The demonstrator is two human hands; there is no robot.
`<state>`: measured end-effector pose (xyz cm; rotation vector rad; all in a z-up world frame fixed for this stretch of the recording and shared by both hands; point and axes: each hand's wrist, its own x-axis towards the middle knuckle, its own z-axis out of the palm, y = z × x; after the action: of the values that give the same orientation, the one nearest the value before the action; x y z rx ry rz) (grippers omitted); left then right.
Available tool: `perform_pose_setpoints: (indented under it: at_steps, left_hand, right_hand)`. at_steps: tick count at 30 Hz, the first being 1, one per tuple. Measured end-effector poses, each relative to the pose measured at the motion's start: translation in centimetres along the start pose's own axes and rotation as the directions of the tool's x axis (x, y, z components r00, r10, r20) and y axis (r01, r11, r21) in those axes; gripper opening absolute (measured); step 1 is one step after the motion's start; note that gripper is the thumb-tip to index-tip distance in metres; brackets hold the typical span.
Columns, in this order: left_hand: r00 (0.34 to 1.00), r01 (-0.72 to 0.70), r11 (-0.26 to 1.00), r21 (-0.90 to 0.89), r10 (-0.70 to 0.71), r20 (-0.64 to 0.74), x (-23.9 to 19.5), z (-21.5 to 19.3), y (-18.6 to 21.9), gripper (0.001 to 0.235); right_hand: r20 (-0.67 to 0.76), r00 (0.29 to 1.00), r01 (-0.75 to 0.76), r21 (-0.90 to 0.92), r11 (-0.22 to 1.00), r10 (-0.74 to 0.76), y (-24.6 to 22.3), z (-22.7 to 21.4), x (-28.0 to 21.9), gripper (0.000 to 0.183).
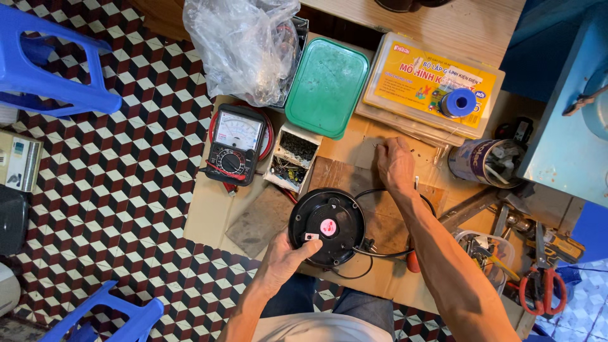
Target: The person assembles a circular electronic component by hand, attaching wires and a black plastic cover. They manipulate the component under a blue desk lamp, aligning parts and securing them without visible tools.
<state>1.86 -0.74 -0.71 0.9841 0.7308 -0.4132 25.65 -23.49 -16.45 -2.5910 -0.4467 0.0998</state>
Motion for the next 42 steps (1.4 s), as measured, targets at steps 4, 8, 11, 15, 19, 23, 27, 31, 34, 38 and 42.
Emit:
perform_pose_setpoints:
  at_steps: [4,8,11,15,19,23,27,31,34,38,42]
  left_hand:
    - [0.998,-0.050,0.999,0.005,0.049,0.025,0.8,0.5,0.2,0.044]
    - [0.999,-0.044,0.997,0.057,0.042,0.025,1.0,0.8,0.2,0.044]
    - [1.000,-0.010,0.996,0.094,0.010,-0.005,0.8,0.9,0.0,0.043]
    - [0.999,0.044,0.997,0.059,-0.043,-0.015,1.0,1.0,-0.3,0.043]
    - [0.993,0.110,0.979,0.170,-0.100,-0.068,1.1,1.1,-0.2,0.042]
    - [0.997,-0.075,0.994,0.076,0.073,0.024,1.7,1.7,0.1,0.046]
    - [0.991,-0.124,0.992,0.014,0.123,0.045,2.5,1.8,-0.7,0.044]
    - [0.977,-0.188,0.979,-0.079,0.195,0.084,3.2,3.2,0.7,0.043]
    - [0.979,-0.186,0.977,-0.107,0.194,0.068,3.3,4.3,1.3,0.041]
    - [0.969,-0.247,0.969,0.017,0.246,0.032,3.3,5.5,1.3,0.036]
    - [0.968,-0.250,0.966,0.058,0.248,0.044,2.7,6.4,0.9,0.032]
  right_hand:
    - [-0.041,0.995,-0.085,0.071,0.994,0.088,-0.1,-2.2,-1.2,0.013]
    - [0.054,0.998,-0.045,0.144,0.989,0.038,-1.2,-2.4,-0.7,0.020]
    - [0.007,0.996,0.090,0.037,0.995,-0.090,-1.9,-1.1,0.2,0.021]
    - [0.033,0.996,0.081,-0.082,0.993,-0.078,-1.7,-0.1,0.7,0.009]
    - [-0.056,0.979,0.195,0.007,0.981,-0.194,-2.1,-0.9,0.5,0.010]
    - [0.056,0.960,-0.275,0.392,0.878,0.276,-3.6,-5.8,-1.3,0.010]
    - [0.193,0.910,-0.356,0.820,0.448,0.368,-6.6,-14.4,-6.4,0.012]
    - [0.279,0.882,-0.434,0.795,0.424,0.379,-11.5,-18.3,-12.0,0.013]
    - [0.295,0.879,-0.444,0.792,0.419,0.373,-13.4,-17.5,-13.7,0.014]
    - [0.328,0.854,-0.490,0.768,0.412,0.405,-14.2,-15.5,-13.8,0.014]
    - [0.364,0.796,-0.572,0.715,0.402,0.485,-13.8,-15.4,-14.0,0.017]
